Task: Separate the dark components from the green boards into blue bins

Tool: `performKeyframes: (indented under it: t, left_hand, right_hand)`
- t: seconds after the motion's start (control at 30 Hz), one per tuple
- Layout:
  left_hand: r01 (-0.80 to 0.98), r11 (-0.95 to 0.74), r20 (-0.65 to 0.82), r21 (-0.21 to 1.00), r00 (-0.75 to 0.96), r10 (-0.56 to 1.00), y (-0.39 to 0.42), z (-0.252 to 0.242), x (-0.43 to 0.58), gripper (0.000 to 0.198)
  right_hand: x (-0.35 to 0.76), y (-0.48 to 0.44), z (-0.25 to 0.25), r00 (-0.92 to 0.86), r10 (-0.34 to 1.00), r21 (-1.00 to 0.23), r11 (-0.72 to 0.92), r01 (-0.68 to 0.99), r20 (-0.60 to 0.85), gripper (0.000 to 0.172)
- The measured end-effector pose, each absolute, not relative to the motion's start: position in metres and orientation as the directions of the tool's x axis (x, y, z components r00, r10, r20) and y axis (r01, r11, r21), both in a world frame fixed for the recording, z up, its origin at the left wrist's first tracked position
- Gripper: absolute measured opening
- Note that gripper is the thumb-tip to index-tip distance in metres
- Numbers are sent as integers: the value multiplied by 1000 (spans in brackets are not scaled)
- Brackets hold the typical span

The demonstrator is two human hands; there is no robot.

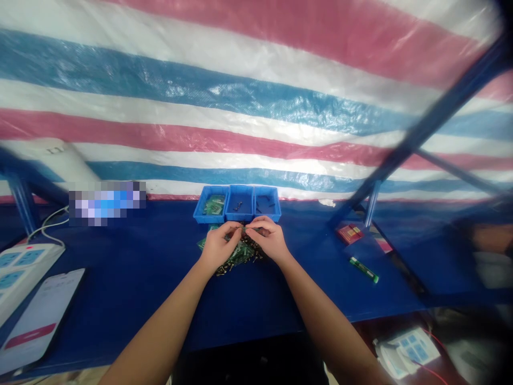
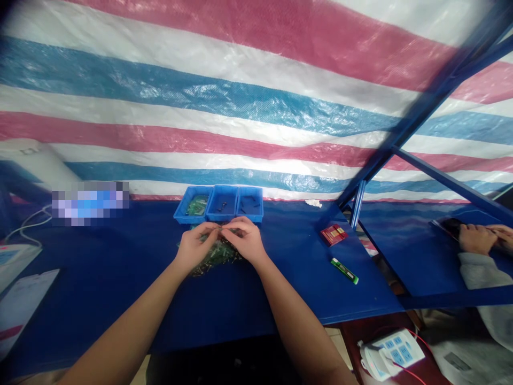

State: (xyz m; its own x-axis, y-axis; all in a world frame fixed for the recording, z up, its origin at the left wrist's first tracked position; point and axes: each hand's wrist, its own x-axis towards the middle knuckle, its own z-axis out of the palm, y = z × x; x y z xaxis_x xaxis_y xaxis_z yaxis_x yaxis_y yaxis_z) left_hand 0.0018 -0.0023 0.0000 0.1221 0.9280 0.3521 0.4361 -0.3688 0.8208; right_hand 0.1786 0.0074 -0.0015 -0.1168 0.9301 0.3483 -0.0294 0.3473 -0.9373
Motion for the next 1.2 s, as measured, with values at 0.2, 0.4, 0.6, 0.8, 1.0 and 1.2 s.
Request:
performKeyframes:
  t: [0.2,0.4,0.6,0.8,1.0,1.2]
  left_hand:
    - [420,-382,393,823,65,917,-2,3,-3,25]
    - [417,-402,411,815,73,909,-3,4,-2,23]
    - [442,-411,434,797,54,899,-3,4,1,19]
    - [421,-347,369,838,33,929,-4,7,2,47]
    - [417,-334,344,845,55,938,-5,8,2,39]
    - [422,-351,358,836,65,931,-4,6,2,36]
  right_hand:
    - [180,15,-4,27,965,-961,261,-94,259,24]
    - [179,15,-4,-87,991,-980,81,-182,98,37]
    - [179,10,-5,-127,987,-985,83,-153,103,57]
    - [179,13,-8,-128,981,-981,127,-146,146,29]
    - [180,13,-7,-130,976,-973,152,-174,176,24]
    - [180,13,-8,-128,971,-971,183,-152,203,24]
